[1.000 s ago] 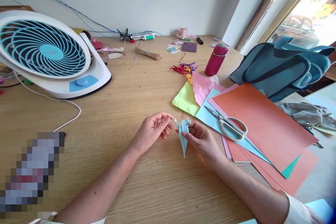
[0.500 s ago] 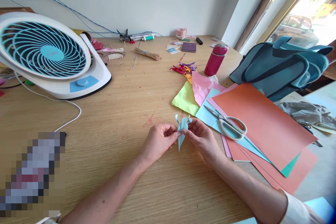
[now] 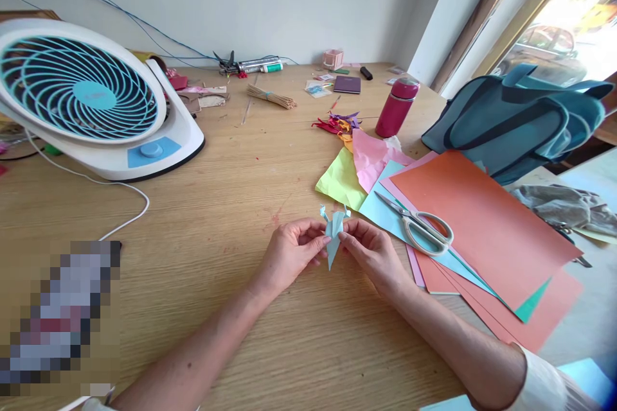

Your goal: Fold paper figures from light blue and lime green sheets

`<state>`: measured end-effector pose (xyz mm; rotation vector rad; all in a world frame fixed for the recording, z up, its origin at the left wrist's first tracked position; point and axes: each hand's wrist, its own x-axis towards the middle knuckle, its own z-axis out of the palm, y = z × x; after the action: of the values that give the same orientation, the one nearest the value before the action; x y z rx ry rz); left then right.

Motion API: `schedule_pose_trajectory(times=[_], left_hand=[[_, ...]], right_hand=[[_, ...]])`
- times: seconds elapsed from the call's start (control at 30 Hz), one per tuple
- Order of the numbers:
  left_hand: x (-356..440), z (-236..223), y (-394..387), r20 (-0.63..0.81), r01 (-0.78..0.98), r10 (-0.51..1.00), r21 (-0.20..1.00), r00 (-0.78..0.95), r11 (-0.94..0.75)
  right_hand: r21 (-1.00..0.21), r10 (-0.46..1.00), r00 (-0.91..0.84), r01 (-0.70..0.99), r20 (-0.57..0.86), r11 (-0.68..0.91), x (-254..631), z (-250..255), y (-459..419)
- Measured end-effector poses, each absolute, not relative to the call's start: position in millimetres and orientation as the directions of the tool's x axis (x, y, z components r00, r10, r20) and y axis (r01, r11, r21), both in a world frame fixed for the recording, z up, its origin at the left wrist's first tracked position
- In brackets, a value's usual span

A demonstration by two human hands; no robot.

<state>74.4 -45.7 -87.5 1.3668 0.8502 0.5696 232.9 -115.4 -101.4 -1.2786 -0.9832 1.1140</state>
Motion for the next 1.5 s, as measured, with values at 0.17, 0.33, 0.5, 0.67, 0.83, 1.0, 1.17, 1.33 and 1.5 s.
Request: schedule_pose_trajectory(times=[0.17, 0.33, 0.5, 0.67, 0.83, 1.0, 1.17, 1.33, 1.5], left_hand=[[75.1, -82.8, -47.8, -0.184, 0.081, 0.777, 0.982, 0.601, 0.17], [71.8, -80.9, -41.6, -0.058, -0.02, 0.752, 0.995, 0.657, 0.094], [68.6, -78.3, -40.6, 0.035, -0.032, 0.685, 0.999, 0.727, -0.018], [70.2, -78.1, -42.6, 0.012, 0.005, 0.7, 1.0, 0.714, -0.022], [71.6, -81.1, -42.0, -0.037, -0.045, 0.692, 0.994, 0.721, 0.099], [74.3, -88.7, -41.8, -0.099, -0.065, 0.805, 0.984, 0.585, 0.168], [78.1, -91.2, -45.2, -0.141, -0.076, 0.837, 0.974, 0.529, 0.212], [79.0, -90.1, -47.8, -0.047, -0.09, 0.85, 0.99, 0.525, 0.11], [76.5, -88.4, -44.8, -0.086, -0.056, 0.835, 0.989, 0.544, 0.139]], right_hand=[[-0.999, 0.983, 0.181, -0.032, 0.017, 0.023, 230.6, -101.1, -117.9], [-0.995, 0.991, 0.111, -0.065, 0.071, 0.078, 231.7, -93.1, -122.6], [-0.98, 0.991, -0.042, -0.146, -0.129, -0.133, 234.7, -91.7, -121.4], [-0.942, 0.985, 0.015, -0.296, -0.171, -0.159, 231.6, -93.3, -118.5], [-0.938, 0.956, 0.211, -0.322, -0.203, -0.128, 231.6, -94.9, -116.3], [-0.972, 0.957, 0.246, -0.211, -0.155, -0.103, 228.3, -97.7, -117.6], [-0.984, 0.97, 0.21, -0.155, -0.122, -0.09, 226.7, -99.4, -118.6], [-0.989, 0.976, 0.199, -0.138, -0.084, -0.057, 226.8, -105.0, -117.8], [-0.987, 0.982, 0.19, -0.158, -0.021, 0.01, 225.8, -103.8, -120.2]])
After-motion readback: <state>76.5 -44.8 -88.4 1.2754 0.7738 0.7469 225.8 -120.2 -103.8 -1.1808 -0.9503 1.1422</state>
